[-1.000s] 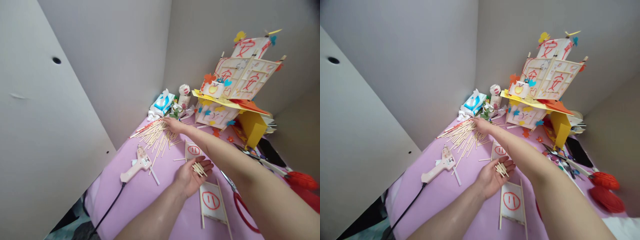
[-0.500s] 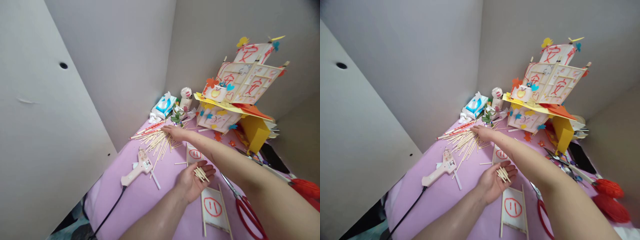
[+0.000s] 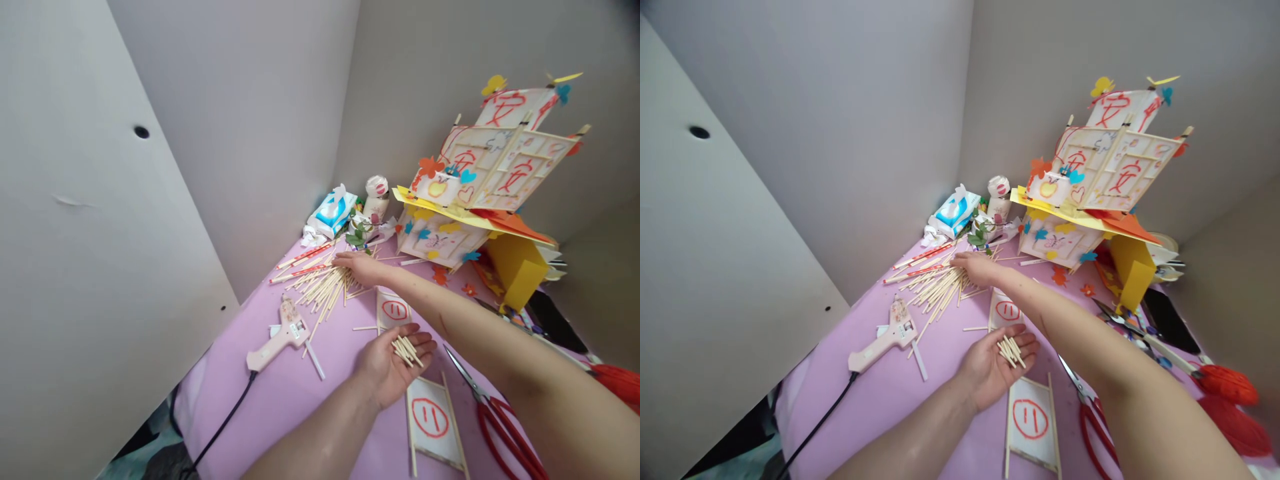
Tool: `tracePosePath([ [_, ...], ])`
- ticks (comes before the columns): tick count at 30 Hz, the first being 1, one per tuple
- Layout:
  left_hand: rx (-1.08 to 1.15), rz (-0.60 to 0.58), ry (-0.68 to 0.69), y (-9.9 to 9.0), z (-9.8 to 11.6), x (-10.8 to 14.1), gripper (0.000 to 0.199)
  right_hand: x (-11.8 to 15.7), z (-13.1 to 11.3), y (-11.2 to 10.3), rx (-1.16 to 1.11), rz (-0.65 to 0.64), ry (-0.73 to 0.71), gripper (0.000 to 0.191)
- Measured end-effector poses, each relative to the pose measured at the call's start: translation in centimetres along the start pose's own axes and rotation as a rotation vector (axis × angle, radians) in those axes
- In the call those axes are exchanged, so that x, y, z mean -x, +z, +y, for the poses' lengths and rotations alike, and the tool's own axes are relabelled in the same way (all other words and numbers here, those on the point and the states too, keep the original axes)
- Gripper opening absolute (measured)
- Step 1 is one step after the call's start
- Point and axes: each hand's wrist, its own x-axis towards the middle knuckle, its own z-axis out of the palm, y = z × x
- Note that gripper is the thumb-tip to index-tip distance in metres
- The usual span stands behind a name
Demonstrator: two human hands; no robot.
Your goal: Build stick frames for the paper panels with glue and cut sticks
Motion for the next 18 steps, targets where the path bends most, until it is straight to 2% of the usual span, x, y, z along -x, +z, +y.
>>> tracePosePath([
  [5,-0.008,0.018,0.014,0.0,-0.1,-0.1,0.023,-2.5,-1.3,-1.0,0.045,0.099,0.053,0.033],
  [9,-0.023,0.018,0.038,-0.2,-0.3,-0.4,0.019,-5.0,-2.2,-1.0,0.073,0.055,-0.019,0.019],
  [14,-0.015,0.009,0.019,-0.2,-0.2,-0.4,0.02,-7.0,-2.3,-1.6,0.121,0.022,-0.072,0.015],
  [18,0.01,0.029,0.015,-0.1,-0.1,-0.3,0.021,-8.0,-2.0,-2.9,0.166,0.112,0.018,0.023],
])
